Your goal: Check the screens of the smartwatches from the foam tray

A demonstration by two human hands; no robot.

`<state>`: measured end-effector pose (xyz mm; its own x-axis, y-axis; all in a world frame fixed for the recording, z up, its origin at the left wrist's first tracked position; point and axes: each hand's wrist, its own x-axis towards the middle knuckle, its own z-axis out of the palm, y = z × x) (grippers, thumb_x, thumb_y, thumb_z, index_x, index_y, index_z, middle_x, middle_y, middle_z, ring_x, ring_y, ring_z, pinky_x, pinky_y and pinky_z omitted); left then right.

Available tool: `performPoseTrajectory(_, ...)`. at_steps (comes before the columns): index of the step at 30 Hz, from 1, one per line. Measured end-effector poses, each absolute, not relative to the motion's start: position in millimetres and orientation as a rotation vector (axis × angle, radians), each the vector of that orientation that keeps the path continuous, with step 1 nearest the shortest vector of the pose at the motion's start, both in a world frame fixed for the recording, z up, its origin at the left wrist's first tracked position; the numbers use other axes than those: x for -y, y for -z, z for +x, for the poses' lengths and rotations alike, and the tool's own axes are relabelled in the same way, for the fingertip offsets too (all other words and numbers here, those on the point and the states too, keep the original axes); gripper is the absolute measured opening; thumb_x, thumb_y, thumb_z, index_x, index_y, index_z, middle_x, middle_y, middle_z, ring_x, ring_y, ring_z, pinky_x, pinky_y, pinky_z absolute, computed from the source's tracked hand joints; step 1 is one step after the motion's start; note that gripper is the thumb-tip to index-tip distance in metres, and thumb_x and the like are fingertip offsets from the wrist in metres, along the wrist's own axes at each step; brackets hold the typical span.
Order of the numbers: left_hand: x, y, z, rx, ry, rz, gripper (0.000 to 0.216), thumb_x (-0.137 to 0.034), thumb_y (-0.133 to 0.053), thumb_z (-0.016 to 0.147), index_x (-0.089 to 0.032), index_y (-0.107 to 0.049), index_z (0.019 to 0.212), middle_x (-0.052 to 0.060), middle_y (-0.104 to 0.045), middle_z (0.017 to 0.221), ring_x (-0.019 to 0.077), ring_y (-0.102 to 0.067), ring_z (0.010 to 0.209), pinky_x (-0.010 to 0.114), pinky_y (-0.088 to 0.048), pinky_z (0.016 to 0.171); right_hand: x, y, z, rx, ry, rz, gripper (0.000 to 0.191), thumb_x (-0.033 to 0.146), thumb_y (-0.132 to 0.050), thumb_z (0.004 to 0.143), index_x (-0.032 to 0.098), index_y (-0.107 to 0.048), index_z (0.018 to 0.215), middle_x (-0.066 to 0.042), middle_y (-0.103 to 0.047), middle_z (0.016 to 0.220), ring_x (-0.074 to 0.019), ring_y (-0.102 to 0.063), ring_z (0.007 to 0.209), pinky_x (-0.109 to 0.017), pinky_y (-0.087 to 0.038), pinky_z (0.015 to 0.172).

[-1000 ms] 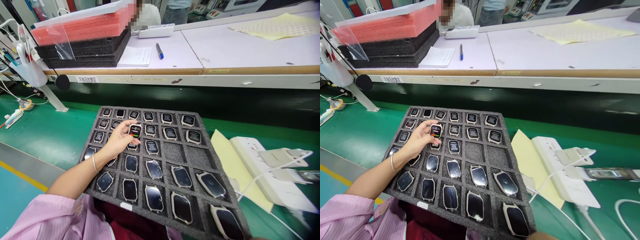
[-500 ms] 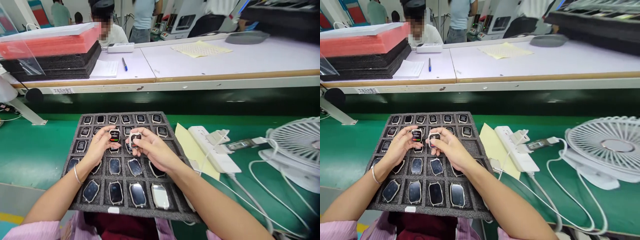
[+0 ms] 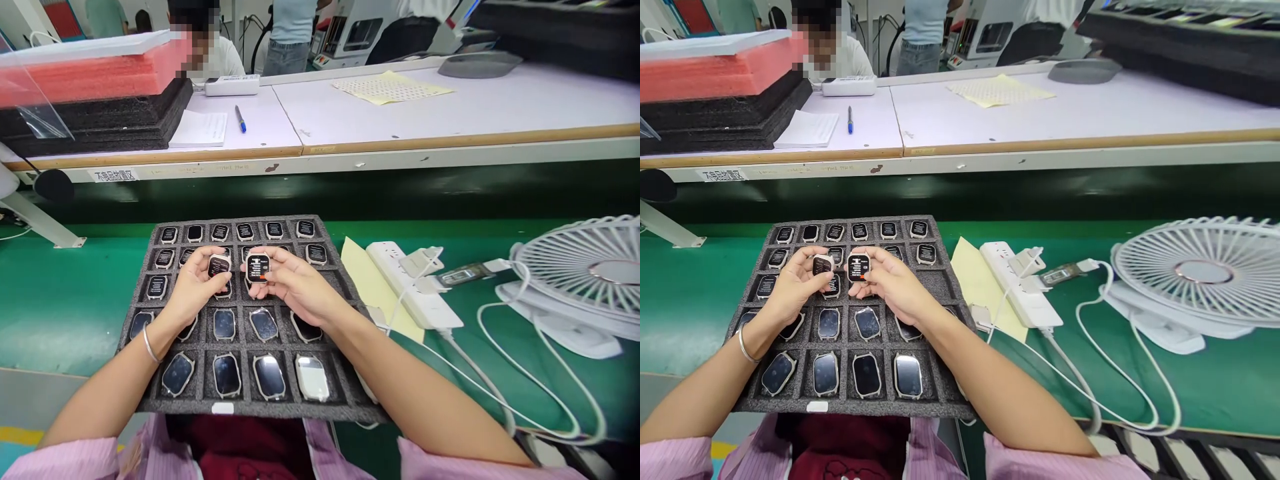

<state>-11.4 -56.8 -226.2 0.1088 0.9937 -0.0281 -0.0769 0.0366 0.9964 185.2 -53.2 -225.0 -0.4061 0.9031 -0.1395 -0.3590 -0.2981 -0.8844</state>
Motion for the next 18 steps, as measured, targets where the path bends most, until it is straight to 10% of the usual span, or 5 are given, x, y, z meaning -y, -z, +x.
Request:
performPoseTrajectory(7, 56.8, 216.8, 11.3, -1.006, -0.862, 1.326, 0.053, -0.019, -0.071, 0.07, -0.02, -0.044, 0.116, 0.002, -0.062, 0.099, 0.0133, -0.068, 0.071, 0.033, -0.057, 0.073, 54.7, 198.6, 220.8, 1.214, -1.634, -0.806, 0.059, 0.014, -0.074, 0.073, 0.025, -0.049, 0.125, -0.001, -0.066, 0.102, -0.0119, -0.067, 0.069, -0.031, -0.056, 0.068)
performPoseTrajectory(18, 43.3, 237.5, 84.3, -1.312, -0.481, 2.394, 0.04, -0.031, -0.074, 0.076, -0.018, -0.065, 0.113, 0.011, -0.051, 0.114, 0.0324, -0.047, 0.11, 0.053, -0.042, 0.103, 57.3, 251.3, 319.7, 2.088, -0.721, -1.343, 0.043, 0.03, -0.07, 0.077, 0.022, -0.066, 0.119, -0.01, -0.055, 0.111, -0.0298, -0.058, 0.113, -0.052, -0.046, 0.104)
